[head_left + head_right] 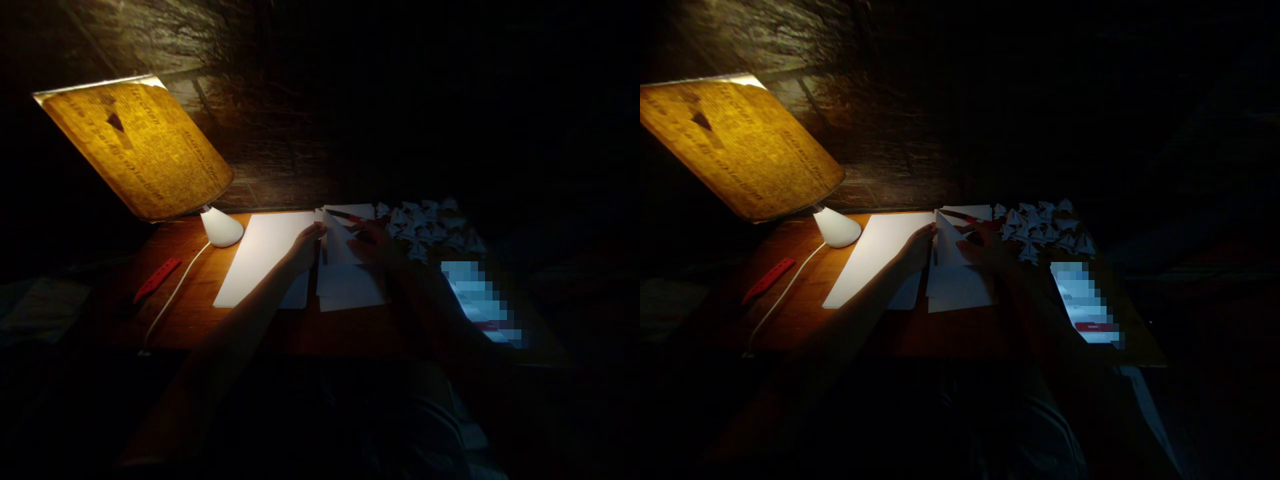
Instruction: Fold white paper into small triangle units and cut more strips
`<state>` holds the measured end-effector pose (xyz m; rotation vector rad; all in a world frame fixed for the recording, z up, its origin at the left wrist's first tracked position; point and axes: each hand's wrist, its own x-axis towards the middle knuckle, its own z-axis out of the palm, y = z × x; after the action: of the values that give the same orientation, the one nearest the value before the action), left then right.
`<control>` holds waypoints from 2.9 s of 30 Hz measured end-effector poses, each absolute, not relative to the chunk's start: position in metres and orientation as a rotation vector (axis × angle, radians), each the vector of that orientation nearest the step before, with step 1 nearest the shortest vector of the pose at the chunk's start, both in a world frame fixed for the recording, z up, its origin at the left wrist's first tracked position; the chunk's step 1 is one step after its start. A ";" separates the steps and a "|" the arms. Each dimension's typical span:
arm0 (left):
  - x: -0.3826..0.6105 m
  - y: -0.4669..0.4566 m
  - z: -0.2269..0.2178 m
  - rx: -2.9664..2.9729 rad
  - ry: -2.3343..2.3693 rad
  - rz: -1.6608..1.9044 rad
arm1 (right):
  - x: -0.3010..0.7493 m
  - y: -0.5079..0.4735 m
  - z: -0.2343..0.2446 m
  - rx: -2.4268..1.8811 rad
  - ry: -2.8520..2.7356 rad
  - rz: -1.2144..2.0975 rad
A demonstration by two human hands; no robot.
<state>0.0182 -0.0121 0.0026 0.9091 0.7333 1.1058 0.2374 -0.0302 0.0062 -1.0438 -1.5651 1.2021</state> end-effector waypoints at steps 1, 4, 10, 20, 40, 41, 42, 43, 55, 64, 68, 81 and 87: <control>0.019 -0.012 0.002 0.914 0.743 1.123 | 0.238 -0.029 0.005 -1.045 -1.576 1.196; 0.019 -0.012 0.001 0.929 0.767 1.147 | 0.239 -0.030 0.004 -1.089 -1.660 1.124; 0.020 -0.015 0.000 0.981 0.786 1.189 | 0.239 -0.037 0.012 -1.138 -1.797 0.975; 0.018 -0.015 0.003 1.206 1.090 1.304 | 0.235 -0.042 0.019 -1.173 -1.703 0.921; 0.000 -0.029 0.025 1.946 1.312 1.392 | 0.240 -0.036 0.016 -1.200 -1.949 0.687; -0.001 -0.032 0.027 1.999 1.268 1.343 | 0.240 -0.037 0.016 -1.204 -1.965 0.656; -0.002 -0.035 0.029 2.049 1.217 1.285 | 0.239 -0.038 0.015 -1.207 -1.980 0.628; -0.003 -0.038 0.030 2.093 1.166 1.219 | 0.238 -0.039 0.015 -1.209 -1.992 0.607; -0.001 -0.036 0.016 2.260 1.087 0.811 | 0.247 -0.020 -0.002 -1.244 -1.679 0.762; -0.004 -0.036 0.013 2.449 1.160 0.678 | 0.276 -0.012 0.000 -1.334 -1.509 0.667; -0.003 -0.036 0.013 2.418 1.156 0.690 | 0.285 -0.008 -0.002 -1.358 -1.478 0.674; -0.004 -0.035 0.012 2.423 1.135 0.691 | 0.294 -0.008 0.002 -1.381 -1.454 0.563; -0.004 -0.036 0.013 2.465 1.148 0.681 | 0.290 -0.009 0.004 -1.364 -1.478 0.572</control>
<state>-0.0039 -0.0363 0.0127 2.4655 1.1475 0.6812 0.2900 -0.0095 0.0043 -1.3640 -1.4776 0.5721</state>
